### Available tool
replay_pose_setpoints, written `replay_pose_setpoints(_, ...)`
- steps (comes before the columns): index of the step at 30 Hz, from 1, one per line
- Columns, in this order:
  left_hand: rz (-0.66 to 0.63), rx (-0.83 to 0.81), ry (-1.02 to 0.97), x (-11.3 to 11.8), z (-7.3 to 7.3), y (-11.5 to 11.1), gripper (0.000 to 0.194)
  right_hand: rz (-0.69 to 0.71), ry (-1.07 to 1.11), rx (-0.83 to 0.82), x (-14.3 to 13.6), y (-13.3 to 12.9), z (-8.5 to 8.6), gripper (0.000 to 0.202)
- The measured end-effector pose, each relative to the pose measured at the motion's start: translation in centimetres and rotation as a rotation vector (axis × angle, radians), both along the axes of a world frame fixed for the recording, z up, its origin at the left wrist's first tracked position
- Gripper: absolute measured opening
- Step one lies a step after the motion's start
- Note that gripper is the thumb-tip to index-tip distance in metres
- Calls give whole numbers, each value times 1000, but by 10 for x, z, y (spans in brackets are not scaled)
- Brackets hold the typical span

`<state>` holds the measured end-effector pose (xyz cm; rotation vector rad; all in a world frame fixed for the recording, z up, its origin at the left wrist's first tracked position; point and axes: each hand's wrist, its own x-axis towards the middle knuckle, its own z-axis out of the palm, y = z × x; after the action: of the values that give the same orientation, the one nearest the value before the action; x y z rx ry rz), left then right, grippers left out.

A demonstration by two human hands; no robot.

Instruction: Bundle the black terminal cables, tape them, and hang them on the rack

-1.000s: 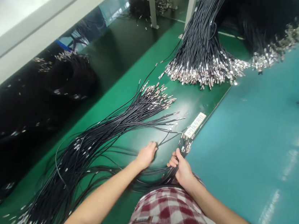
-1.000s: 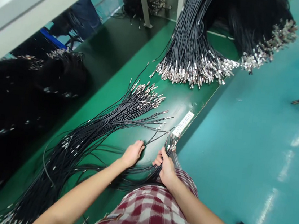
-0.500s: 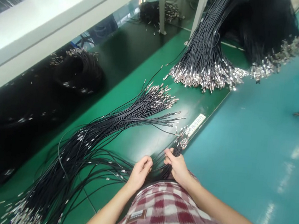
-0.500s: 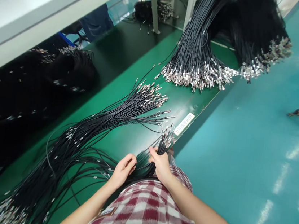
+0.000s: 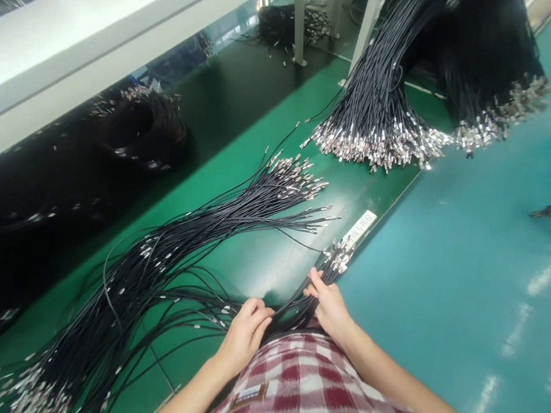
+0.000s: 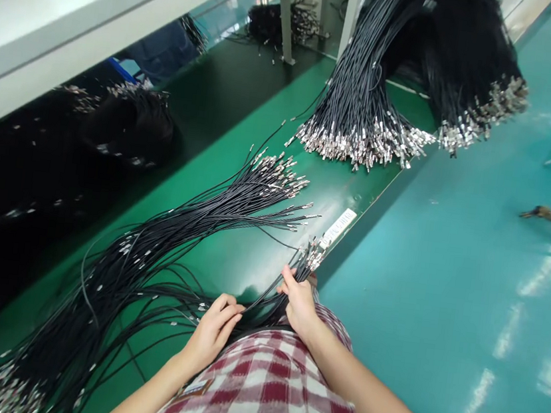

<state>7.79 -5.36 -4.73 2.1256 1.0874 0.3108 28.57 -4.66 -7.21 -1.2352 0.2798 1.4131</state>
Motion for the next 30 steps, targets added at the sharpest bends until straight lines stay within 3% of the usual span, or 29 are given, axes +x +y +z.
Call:
replay_pose_setpoints(4,-85,49,62,2,-6,1,25,70,63,-60,3,-1,-2,35)
replay_pose_setpoints(7,-171,-174,39,8,-9,4,30,57,131,-68,3,-2,2,35)
replay_pose_setpoints(12,-13,-619,-214,13,-14,-5,34,35,319,161,6,1,16,41)
replay_pose_setpoints(15,67,-732,-269,12,-22,15,34,-20,335,146,14,7,7,54)
replay_pose_setpoints(17,143,-534,-201,10,-28,55,28,-114,345,-38,22,10,-7,58)
replay_pose_setpoints(19,197,-141,-39,9,-34,109,18,-166,378,-171,28,10,-21,56)
replay_pose_setpoints(21,122,160,182,10,-38,164,24,-165,407,-171,31,8,-31,51)
replay_pose_setpoints(23,-14,283,412,13,-39,204,29,-148,429,-134,31,5,-34,48)
replay_pose_setpoints(25,-117,310,570,17,-37,225,25,-143,445,-124,30,5,-33,47)
replay_pose_setpoints(27,-101,347,621,15,-33,231,23,-136,456,-129,30,5,-32,46)
replay_pose_setpoints(30,194,398,727,-4,-26,227,45,-122,460,-146,32,6,-31,45)
